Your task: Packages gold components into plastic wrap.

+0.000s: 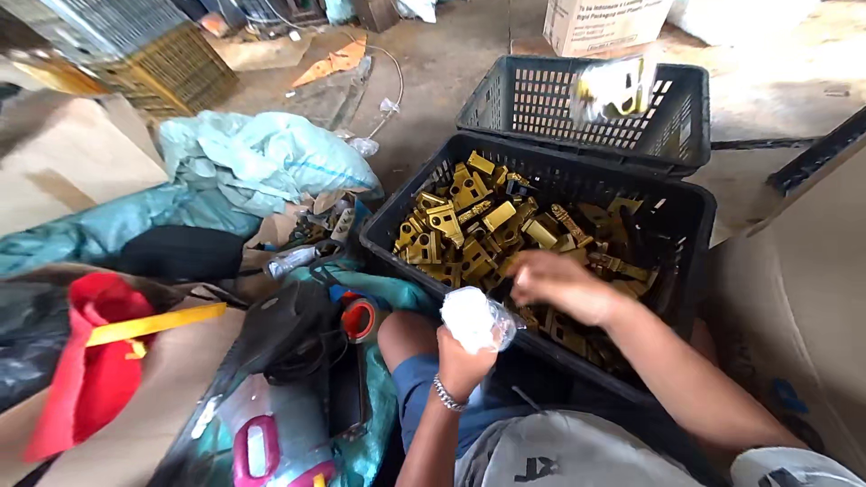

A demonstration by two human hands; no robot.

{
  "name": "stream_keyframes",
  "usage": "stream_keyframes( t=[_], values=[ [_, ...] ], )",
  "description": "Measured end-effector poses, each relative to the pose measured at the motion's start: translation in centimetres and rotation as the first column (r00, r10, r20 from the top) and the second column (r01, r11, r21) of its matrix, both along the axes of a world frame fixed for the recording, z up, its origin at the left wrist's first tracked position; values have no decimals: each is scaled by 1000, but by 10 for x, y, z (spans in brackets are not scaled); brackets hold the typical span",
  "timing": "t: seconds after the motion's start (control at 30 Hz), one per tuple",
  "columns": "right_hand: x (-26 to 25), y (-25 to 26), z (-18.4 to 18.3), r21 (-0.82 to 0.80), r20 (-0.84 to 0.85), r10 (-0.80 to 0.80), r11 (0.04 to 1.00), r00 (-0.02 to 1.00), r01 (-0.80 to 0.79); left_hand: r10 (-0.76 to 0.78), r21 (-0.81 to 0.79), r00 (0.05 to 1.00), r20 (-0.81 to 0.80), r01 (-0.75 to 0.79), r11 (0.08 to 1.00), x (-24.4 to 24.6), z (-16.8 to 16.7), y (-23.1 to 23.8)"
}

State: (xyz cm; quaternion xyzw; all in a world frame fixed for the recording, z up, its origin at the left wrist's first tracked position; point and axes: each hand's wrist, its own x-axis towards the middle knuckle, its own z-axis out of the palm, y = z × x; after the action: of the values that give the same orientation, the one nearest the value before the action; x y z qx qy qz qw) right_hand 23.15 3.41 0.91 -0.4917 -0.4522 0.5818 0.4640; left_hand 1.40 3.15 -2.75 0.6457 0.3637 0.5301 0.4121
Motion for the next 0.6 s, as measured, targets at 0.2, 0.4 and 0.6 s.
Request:
stream_keyframes(
  t=[0.2, 0.4, 0.6],
  values=[
    [-24, -31, -12, -54, -81, 49, 997, 996, -53, -207, -257, 970, 127, 234, 938, -14, 24, -19],
    [-38, -42, -7, -42, -4, 137, 990, 991, -137, -289, -259, 947, 138, 316, 913, -17, 23, -18],
    [-22, -39, -16, -119, -268, 258, 947, 928, -298, -370, -175, 925, 86, 380, 908, -13, 18, -3]
  ],
)
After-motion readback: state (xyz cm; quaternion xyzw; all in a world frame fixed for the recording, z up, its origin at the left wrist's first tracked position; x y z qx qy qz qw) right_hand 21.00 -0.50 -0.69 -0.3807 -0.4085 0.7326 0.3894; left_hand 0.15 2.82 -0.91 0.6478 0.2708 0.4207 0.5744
